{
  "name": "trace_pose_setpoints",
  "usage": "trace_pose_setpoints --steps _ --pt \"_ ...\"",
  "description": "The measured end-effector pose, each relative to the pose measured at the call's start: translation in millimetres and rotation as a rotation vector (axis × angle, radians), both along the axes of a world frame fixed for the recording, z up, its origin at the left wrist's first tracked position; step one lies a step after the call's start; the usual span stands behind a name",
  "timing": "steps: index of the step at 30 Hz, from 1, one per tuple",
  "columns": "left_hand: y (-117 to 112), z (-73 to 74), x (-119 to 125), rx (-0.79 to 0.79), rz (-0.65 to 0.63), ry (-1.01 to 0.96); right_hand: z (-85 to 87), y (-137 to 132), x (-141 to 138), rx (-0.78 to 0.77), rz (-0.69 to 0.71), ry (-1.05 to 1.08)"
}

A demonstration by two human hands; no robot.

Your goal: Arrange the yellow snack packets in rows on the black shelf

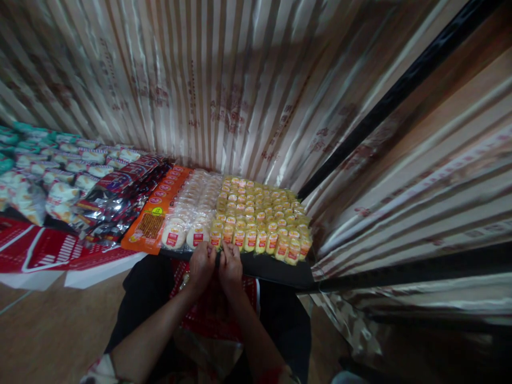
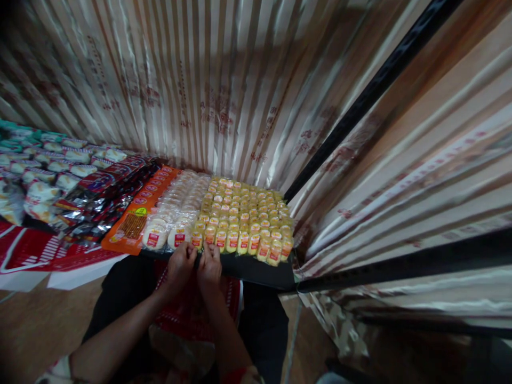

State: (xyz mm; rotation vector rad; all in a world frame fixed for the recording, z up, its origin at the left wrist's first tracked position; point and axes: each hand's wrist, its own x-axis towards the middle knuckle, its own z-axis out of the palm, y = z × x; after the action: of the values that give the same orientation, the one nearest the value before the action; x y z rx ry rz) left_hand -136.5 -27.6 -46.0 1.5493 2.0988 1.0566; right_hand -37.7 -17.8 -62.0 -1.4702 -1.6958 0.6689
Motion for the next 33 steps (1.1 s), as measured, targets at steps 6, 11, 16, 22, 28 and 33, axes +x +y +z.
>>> trace_pose_setpoints --steps 6,11,16,22,28,33 --pt "-4 3.1 1 0.039 -0.014 -0.062 -6.5 0 2 0.142 -0.001 0.001" --pt "1 6.4 -1 0.078 -0.055 -0.120 -7.4 0 3 0.162 0.006 -0.042" --pt "5 -3.5 0 0.138 -0.034 -0.076 -6.7 -3 2 0.142 0.021 -0.073" --pt "2 -9.8 -1 0.205 -0.097 0.065 -5.4 -3 1 0.124 0.003 -0.041" --pt "5 -11.8 -2 0.230 -0.085 0.102 -5.6 -1 0 0.124 0.005 -0.026" --pt "4 -15.4 -3 0.272 -0.104 0.156 -1.4 -2 1 0.168 0.005 -0.006"
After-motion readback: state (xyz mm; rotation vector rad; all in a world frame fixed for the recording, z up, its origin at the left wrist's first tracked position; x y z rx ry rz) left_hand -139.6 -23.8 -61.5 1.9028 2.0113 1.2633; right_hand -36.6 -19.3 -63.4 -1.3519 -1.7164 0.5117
